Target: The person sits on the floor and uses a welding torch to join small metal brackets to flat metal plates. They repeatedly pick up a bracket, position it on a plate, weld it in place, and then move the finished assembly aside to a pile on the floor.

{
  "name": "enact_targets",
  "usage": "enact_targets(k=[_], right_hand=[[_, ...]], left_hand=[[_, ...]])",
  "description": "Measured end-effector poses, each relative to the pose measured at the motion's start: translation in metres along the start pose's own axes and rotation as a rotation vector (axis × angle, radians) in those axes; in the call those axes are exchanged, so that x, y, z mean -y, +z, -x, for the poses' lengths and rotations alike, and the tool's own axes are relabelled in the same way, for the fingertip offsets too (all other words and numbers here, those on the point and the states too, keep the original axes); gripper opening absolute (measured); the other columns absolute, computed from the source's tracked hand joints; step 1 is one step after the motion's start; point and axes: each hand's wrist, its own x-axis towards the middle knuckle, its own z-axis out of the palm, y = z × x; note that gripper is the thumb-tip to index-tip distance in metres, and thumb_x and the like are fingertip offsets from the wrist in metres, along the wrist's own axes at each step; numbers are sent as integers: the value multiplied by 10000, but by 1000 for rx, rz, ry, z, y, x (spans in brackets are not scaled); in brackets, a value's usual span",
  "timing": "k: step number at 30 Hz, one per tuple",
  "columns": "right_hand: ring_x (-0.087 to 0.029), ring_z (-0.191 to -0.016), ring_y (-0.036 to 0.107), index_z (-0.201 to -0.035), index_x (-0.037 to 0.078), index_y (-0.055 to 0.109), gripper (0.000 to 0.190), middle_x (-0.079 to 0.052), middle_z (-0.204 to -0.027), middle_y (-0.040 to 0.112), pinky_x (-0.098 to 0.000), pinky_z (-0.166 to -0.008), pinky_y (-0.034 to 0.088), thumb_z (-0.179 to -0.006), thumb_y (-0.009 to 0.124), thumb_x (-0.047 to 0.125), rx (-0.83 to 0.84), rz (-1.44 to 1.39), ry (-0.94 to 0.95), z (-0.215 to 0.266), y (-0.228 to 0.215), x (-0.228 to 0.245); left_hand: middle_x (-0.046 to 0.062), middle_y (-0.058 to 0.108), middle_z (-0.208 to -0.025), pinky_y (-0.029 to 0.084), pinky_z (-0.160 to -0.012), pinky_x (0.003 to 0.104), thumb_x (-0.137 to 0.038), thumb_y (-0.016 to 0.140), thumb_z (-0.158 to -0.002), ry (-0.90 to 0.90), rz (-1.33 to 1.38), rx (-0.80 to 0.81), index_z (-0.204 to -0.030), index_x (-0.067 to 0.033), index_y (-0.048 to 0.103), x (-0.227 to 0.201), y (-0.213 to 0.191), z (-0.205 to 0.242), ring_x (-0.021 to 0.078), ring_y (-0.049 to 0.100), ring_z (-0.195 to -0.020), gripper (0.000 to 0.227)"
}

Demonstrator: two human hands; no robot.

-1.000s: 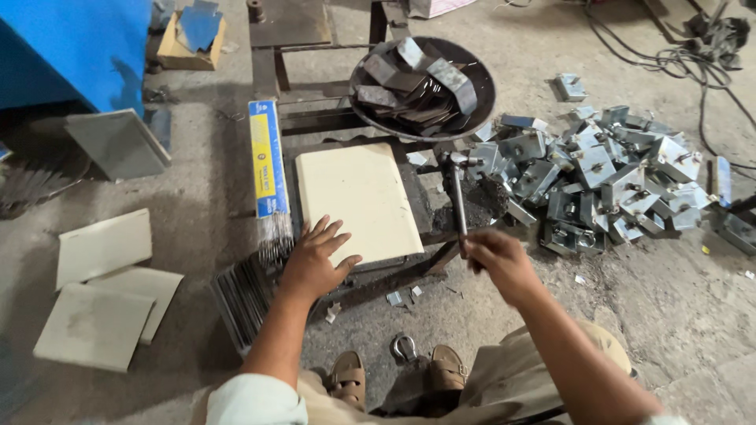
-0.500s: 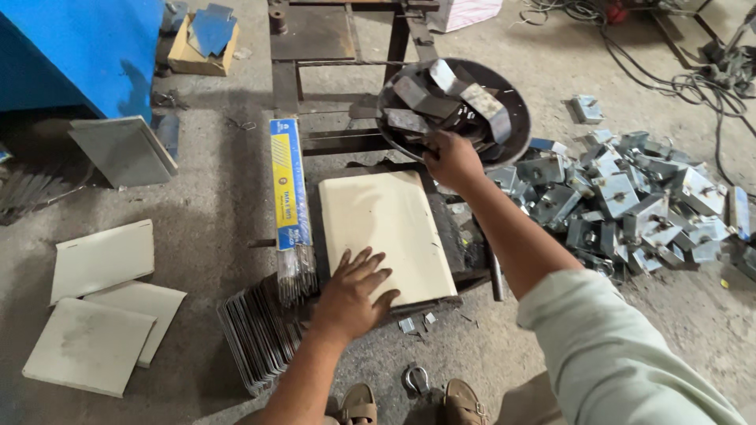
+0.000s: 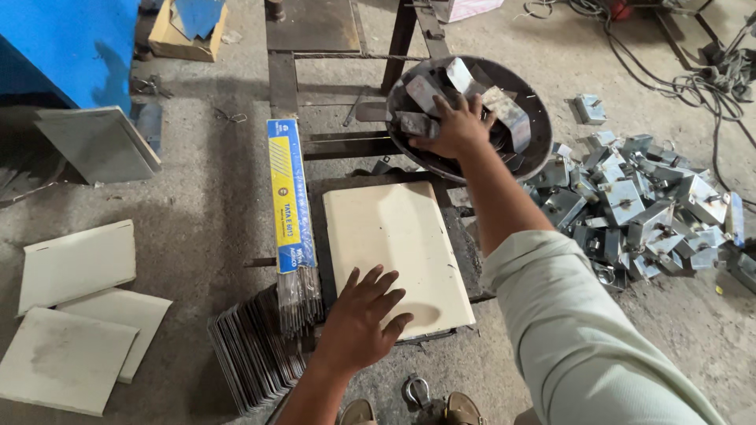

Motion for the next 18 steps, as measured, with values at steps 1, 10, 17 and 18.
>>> enact_targets(k=[1, 10, 17, 18], right_hand=[[-368, -1519, 102, -1547, 330, 345, 1086, -85, -1644, 219, -706, -1154, 76, -653, 763, 784, 9, 5, -4, 2, -2, -4], [-303, -1453, 373, -1367, 283, 658, 702, -49, -1526, 487, -637, -1190, 177, -794, 731, 681, -252, -20, -123, 2, 36, -55], [-325, -1402, 436, -1357, 278, 694, 541, -118, -1451, 553, -519, -1180, 312, -883, 718, 538, -283, -94, -180, 12, 51, -87], [-324, -1395, 428, -1340, 272, 700, 512, -121, -1450, 549, -533, -1165, 301, -887, 719, 510, -319, -99, -195, 15, 52, -85]], left_hand=[[146, 664, -1360, 355, -1133, 579, -375, 736, -888, 6, 2, -11, -1120, -58, 759, 2, 1, 0, 370, 540, -1346, 393], [131, 608, -1431, 270, -1177, 579, -449, 670, -942, -48, -17, 139, -1175, -93, 742, 12, 14, 0, 345, 487, -1378, 431], [142, 617, -1406, 293, -1167, 569, -454, 677, -933, -58, -16, 120, -1183, -91, 729, 2, 1, 4, 363, 513, -1359, 444], [143, 617, -1406, 292, -1168, 571, -453, 679, -933, -56, -15, 117, -1184, -91, 728, 0, 0, 5, 364, 512, -1362, 444]])
